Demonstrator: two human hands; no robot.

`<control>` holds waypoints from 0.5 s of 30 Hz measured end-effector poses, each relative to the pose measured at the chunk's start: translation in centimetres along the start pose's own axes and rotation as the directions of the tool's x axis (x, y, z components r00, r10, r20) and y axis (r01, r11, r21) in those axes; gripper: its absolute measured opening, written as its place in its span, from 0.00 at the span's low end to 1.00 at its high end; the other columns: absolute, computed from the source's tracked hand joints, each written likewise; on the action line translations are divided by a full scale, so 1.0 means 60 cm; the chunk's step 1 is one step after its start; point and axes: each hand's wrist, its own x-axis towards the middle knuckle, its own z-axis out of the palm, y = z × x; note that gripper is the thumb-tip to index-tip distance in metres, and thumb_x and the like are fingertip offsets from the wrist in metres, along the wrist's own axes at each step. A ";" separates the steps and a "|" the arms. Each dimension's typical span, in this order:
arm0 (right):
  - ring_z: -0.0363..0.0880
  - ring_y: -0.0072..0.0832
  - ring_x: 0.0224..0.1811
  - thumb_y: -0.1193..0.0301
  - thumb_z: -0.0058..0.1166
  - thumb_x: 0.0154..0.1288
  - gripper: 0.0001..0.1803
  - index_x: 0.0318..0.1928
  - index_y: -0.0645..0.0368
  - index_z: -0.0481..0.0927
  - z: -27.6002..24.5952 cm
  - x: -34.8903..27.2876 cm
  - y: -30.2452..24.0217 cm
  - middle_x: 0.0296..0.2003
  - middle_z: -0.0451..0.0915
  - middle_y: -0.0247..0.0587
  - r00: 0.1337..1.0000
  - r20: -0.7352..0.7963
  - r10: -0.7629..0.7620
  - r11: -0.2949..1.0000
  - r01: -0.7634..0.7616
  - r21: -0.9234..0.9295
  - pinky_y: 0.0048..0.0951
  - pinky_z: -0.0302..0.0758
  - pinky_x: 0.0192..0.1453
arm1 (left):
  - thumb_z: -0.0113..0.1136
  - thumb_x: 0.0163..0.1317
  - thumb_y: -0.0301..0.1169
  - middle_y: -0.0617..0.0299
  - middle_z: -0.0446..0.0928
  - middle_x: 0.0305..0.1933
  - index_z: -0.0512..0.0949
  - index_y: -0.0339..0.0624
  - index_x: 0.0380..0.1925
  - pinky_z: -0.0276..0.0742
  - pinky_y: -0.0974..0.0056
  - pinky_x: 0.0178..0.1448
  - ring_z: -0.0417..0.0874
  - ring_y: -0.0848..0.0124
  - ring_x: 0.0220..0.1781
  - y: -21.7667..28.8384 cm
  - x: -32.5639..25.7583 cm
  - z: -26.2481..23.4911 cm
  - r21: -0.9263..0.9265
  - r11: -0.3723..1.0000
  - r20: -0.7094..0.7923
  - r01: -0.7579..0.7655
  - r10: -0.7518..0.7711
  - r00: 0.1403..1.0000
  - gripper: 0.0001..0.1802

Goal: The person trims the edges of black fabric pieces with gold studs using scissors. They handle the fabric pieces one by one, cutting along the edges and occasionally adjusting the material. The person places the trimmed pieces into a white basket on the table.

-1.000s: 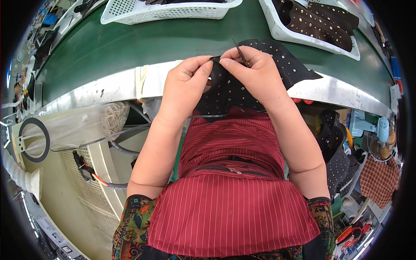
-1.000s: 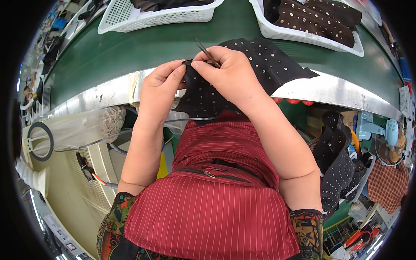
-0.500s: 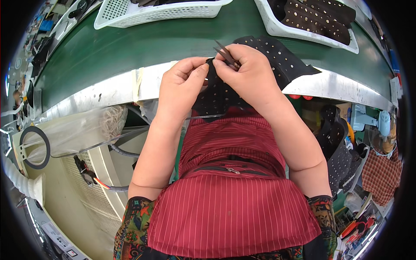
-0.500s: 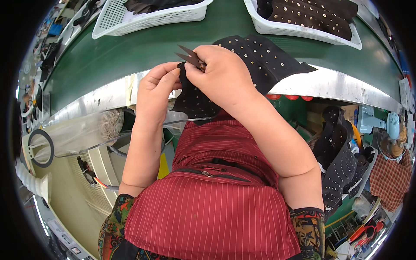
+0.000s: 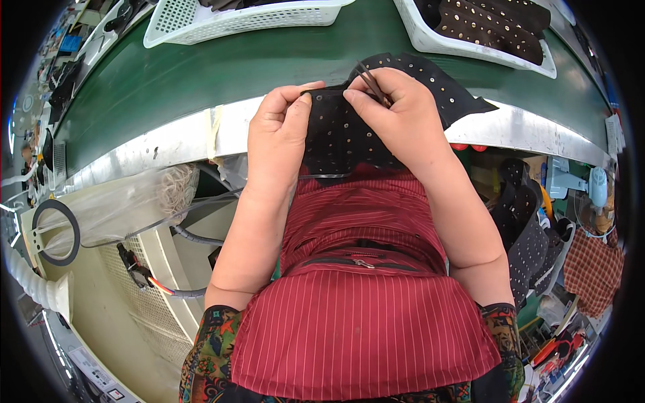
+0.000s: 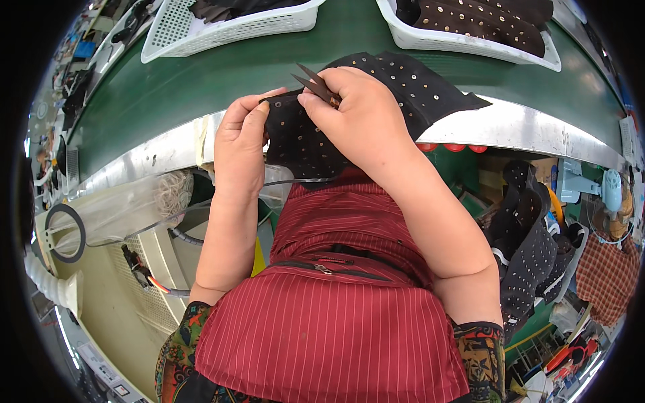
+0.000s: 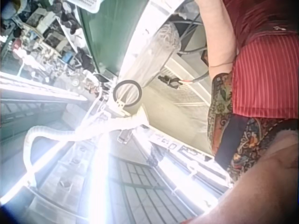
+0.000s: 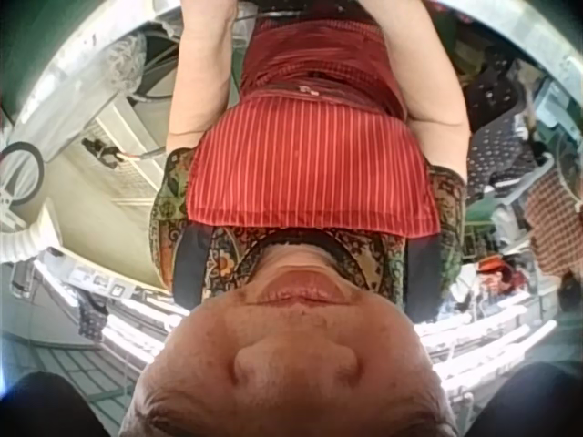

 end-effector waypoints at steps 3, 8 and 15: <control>0.74 0.38 0.30 0.67 0.56 0.58 0.12 0.35 0.65 0.79 0.003 0.004 0.004 0.27 0.75 0.45 1.000 -0.008 -0.003 1.000 0.003 -0.013 0.34 0.69 0.36 | 0.46 0.67 0.24 0.53 0.79 0.48 0.72 0.36 0.38 0.75 0.74 0.46 0.77 0.80 0.39 0.005 -0.003 0.000 -0.053 0.998 0.061 0.042 -0.038 0.997 0.05; 0.73 0.39 0.30 0.67 0.56 0.58 0.12 0.34 0.65 0.78 0.005 0.007 0.002 0.26 0.74 0.46 1.000 0.014 0.008 0.999 -0.008 -0.037 0.35 0.69 0.36 | 0.47 0.66 0.25 0.61 0.79 0.40 0.72 0.39 0.36 0.71 0.76 0.38 0.74 0.82 0.33 -0.002 -0.002 0.001 -0.076 0.997 0.026 0.031 -0.029 0.999 0.04; 0.74 0.41 0.32 0.66 0.56 0.57 0.12 0.31 0.64 0.77 0.008 0.009 0.001 0.27 0.75 0.46 0.999 0.010 0.041 0.996 -0.040 -0.079 0.37 0.70 0.36 | 0.50 0.64 0.26 0.65 0.76 0.34 0.73 0.39 0.35 0.69 0.76 0.42 0.74 0.81 0.36 -0.009 -0.004 -0.017 0.011 0.997 0.020 0.076 -0.076 0.997 0.04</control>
